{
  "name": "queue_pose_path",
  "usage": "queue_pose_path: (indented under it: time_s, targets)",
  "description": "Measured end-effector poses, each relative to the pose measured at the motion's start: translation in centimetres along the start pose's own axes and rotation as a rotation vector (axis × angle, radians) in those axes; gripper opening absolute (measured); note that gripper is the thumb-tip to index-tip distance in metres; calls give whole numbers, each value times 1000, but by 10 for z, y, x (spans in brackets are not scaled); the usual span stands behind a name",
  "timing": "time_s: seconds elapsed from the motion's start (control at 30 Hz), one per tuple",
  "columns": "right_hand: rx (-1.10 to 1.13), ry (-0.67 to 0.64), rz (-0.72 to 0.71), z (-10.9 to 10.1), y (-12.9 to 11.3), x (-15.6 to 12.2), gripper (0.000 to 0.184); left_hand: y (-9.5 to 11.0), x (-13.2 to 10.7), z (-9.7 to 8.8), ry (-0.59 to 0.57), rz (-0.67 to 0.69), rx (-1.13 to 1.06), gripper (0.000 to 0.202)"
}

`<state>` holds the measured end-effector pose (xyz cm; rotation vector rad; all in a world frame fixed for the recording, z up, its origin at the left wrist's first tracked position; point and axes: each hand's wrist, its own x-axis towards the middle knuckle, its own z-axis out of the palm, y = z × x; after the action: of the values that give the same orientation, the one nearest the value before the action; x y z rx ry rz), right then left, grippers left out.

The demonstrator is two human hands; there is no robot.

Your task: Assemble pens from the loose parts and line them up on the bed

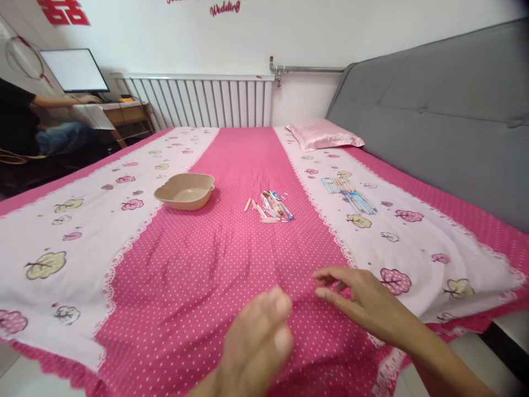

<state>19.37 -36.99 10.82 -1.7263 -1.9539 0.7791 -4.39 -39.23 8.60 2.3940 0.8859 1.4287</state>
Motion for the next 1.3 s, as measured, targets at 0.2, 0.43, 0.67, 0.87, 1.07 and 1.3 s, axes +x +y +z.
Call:
queue_pose_path:
  time_s: [0.2, 0.43, 0.67, 0.87, 1.07, 1.3]
  targets:
    - [-123, 41, -64, -16, -8, 30, 35, -62, 32, 9, -149, 17, 118, 72]
    - [-353, 153, -36, -39, -24, 122, 27, -135, 81, 29, -238, -433, 332, 64]
    - [-344, 214, 160, -21, -9, 269, 23, -216, 101, 83, -395, -609, 487, 66]
    - [-356, 273, 316, 16, 31, 325, 29, -239, 86, 115, -417, -564, 569, 63]
    - [-297, 277, 168, 43, 52, 326, 30, -240, 81, 118, -384, -523, 591, 61]
    - [-306, 144, -276, 85, 31, 322, 39, -233, 81, 118, -422, -524, 604, 59]
